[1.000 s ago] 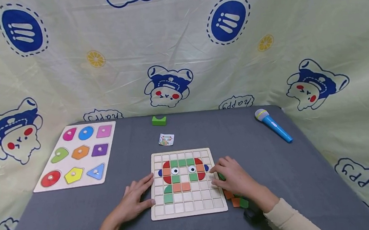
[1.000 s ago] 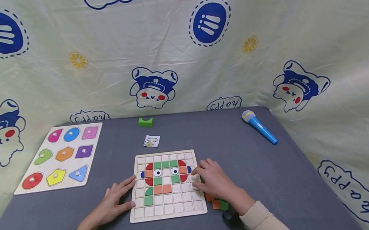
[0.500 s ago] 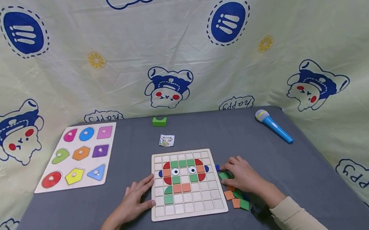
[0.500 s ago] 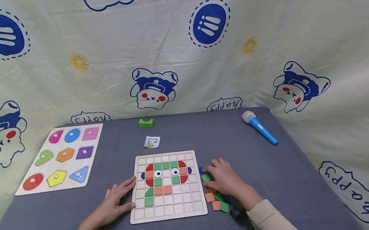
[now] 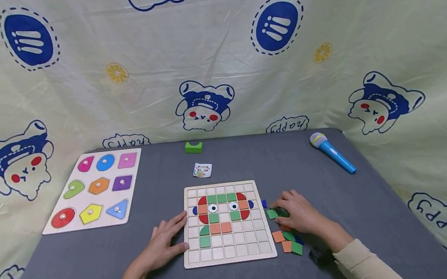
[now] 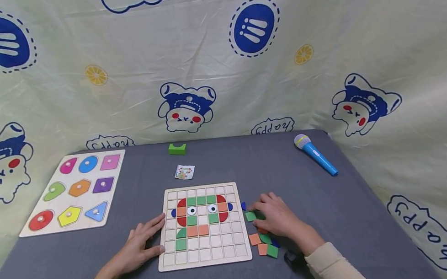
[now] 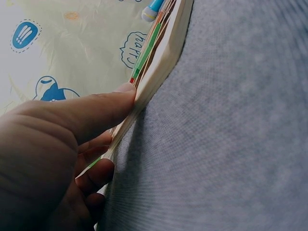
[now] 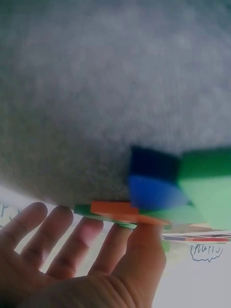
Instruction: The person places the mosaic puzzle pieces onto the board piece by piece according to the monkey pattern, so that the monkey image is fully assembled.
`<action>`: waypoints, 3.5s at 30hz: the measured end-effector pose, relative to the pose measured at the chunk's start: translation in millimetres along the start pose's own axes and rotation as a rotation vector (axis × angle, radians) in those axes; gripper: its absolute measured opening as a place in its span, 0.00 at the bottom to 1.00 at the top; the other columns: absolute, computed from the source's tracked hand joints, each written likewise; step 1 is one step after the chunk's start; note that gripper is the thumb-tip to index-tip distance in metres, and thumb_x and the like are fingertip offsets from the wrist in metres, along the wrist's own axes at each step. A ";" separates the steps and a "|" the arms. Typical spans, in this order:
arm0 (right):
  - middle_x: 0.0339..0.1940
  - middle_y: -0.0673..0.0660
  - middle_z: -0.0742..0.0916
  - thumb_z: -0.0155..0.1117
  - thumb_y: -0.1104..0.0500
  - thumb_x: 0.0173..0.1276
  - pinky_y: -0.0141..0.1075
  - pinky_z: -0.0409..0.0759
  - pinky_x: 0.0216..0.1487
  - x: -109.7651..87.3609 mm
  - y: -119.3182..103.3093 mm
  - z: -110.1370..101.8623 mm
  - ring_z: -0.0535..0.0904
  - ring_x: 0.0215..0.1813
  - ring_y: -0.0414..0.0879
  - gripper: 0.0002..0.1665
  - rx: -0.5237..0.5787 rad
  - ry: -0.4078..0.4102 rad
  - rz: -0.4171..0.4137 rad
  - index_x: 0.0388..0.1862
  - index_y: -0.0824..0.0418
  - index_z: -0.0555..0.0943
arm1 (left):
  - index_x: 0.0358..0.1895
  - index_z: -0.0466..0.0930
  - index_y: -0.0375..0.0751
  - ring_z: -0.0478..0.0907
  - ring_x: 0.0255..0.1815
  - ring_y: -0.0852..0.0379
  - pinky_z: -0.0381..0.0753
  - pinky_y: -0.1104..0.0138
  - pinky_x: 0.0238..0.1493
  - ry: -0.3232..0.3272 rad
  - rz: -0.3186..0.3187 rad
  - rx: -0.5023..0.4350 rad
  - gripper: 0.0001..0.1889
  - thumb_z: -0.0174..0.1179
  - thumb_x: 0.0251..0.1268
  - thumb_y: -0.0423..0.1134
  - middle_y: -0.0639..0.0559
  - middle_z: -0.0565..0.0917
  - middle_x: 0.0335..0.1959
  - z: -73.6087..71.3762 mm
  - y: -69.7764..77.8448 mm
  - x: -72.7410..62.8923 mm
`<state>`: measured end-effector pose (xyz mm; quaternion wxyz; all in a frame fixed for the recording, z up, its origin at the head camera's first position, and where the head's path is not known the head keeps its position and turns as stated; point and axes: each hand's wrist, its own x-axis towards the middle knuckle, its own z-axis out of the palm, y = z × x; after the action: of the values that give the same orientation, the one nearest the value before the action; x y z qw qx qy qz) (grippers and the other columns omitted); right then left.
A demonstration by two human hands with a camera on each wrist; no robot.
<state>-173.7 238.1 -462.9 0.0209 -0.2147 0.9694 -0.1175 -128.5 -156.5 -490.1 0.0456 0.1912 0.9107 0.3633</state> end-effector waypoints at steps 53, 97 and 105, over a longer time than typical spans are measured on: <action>0.35 0.44 0.79 0.70 0.46 0.55 0.34 0.69 0.45 19.6 -105.1 22.0 0.68 0.40 0.39 0.12 -0.048 0.172 -0.416 0.36 0.48 0.84 | 0.70 0.63 0.42 0.60 0.47 0.60 0.52 0.58 0.47 -0.002 0.000 0.002 0.37 0.65 0.56 0.42 0.52 0.62 0.73 -0.2 -0.7 0.8; 0.35 0.44 0.80 0.67 0.48 0.56 0.34 0.68 0.43 29.5 -120.2 25.7 0.68 0.40 0.40 0.09 -0.121 0.155 -0.409 0.37 0.46 0.85 | 0.70 0.63 0.42 0.60 0.48 0.59 0.53 0.54 0.50 -0.020 -0.007 0.009 0.36 0.65 0.57 0.43 0.51 0.62 0.73 -2.3 1.5 0.8; 0.34 0.46 0.78 0.74 0.48 0.51 0.37 0.68 0.43 17.2 -85.8 8.8 0.67 0.38 0.41 0.15 -0.068 0.246 -0.330 0.37 0.50 0.84 | 0.70 0.62 0.42 0.60 0.50 0.58 0.52 0.50 0.52 -0.027 -0.023 -0.005 0.37 0.65 0.57 0.43 0.52 0.61 0.74 -0.2 0.5 1.2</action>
<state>-153.2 153.4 -451.0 -0.1244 -0.3550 0.9198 -0.1117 -129.5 -155.8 -489.5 0.0624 0.1856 0.9111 0.3626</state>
